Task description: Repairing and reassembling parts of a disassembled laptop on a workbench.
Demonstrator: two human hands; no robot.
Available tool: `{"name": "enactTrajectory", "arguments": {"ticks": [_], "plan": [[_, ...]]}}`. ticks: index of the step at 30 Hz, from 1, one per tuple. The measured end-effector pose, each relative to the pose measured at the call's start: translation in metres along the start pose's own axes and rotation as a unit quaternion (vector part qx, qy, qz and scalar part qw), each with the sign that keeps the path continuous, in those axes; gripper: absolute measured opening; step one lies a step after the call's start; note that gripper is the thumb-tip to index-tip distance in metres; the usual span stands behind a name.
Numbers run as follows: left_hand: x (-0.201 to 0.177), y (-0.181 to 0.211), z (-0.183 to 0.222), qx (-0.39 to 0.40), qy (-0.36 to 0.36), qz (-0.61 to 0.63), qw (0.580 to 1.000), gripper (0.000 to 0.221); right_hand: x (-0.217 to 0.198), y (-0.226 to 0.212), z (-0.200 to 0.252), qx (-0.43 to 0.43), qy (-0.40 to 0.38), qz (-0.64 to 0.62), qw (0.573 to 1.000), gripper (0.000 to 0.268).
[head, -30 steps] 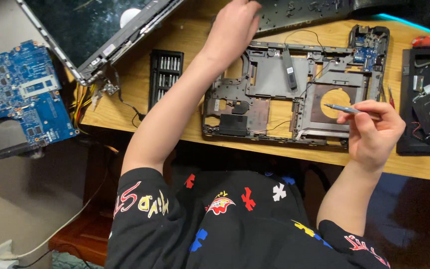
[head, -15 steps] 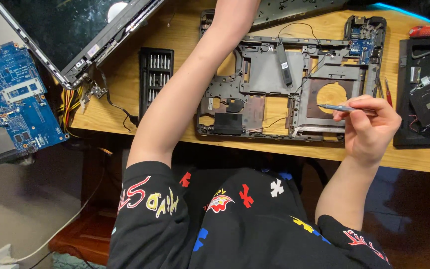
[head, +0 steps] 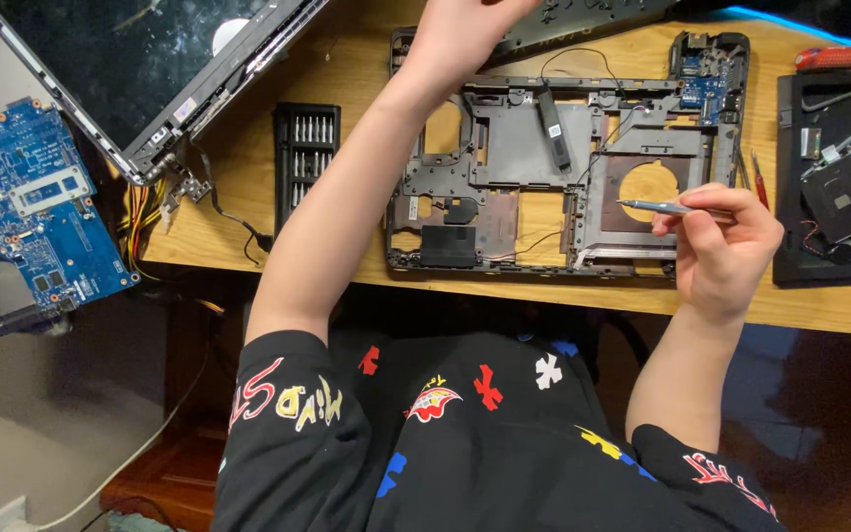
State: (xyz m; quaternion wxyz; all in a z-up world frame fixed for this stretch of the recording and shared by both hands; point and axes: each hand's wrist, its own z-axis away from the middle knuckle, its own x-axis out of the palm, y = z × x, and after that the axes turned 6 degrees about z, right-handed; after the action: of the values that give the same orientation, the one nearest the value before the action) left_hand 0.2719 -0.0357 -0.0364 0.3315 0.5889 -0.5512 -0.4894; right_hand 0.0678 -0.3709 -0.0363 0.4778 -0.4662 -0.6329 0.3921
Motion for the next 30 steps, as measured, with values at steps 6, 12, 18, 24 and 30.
{"name": "enactTrajectory", "arguments": {"ticks": [6, 12, 18, 24, 30], "plan": [[0.002, 0.090, 0.034, -0.174, -0.106, 0.268, 0.942, 0.032, 0.001, 0.001, 0.001, -0.021, 0.029, 0.011, 0.999, 0.017], [0.017, 0.119, 0.069, -0.204, -0.185, 0.385, 0.881, 0.032, 0.029, -0.024, 0.008, -0.076, 0.070, 0.077, 0.992, 0.021], [0.034, 0.134, 0.094, -0.199, -0.242, 0.447, 0.838, 0.033, 0.068, -0.062, 0.007, -0.142, 0.109, 0.178, 0.968, 0.025], [0.031, 0.147, 0.108, -0.195, -0.230, 0.419, 0.856, 0.029, 0.070, -0.060, 0.018, -0.144, 0.111, 0.202, 0.962, 0.022], [0.030, 0.142, 0.125, -0.176, -0.192, 0.344, 0.902, 0.025, 0.076, -0.060, 0.023, -0.135, 0.086, 0.223, 0.962, 0.016]]}}
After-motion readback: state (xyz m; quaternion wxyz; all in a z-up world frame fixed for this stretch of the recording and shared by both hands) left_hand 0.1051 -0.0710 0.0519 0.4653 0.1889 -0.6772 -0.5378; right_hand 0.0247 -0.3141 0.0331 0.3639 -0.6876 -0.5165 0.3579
